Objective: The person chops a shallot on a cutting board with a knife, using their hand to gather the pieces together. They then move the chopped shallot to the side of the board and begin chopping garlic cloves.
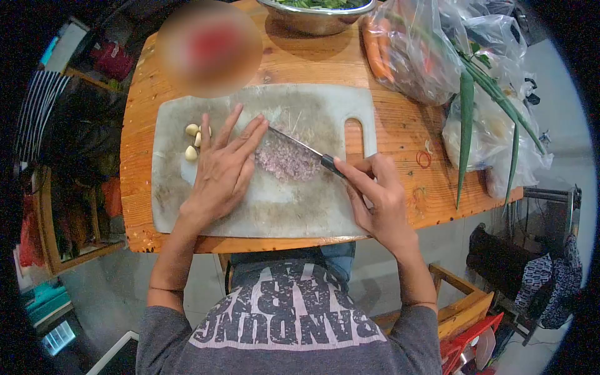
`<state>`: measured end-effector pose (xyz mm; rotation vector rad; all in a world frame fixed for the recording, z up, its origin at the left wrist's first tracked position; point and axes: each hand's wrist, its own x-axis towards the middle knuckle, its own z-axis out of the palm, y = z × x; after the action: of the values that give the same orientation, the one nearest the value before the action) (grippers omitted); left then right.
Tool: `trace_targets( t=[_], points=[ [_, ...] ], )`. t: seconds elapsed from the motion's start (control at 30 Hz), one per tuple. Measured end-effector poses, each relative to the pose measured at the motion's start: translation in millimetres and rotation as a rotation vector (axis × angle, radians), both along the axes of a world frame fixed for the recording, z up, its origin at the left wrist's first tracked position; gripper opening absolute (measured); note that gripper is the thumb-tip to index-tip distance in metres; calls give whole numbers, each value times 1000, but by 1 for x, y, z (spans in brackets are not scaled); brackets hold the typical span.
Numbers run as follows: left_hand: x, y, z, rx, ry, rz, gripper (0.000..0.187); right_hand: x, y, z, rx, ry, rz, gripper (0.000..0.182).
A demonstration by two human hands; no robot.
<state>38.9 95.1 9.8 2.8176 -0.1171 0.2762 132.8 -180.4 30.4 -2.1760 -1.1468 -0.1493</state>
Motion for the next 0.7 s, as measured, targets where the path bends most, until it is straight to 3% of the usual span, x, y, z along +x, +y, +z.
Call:
trace_targets(
  t=[0.23,0.7],
  points=[
    [-5,-5,2,-8,12,-10,61,-16,-7,13,4,-40,12,55],
    [-6,-4,7,8,-25,-6,60,-36,-10,-12,32,-28,-35,55]
  ],
)
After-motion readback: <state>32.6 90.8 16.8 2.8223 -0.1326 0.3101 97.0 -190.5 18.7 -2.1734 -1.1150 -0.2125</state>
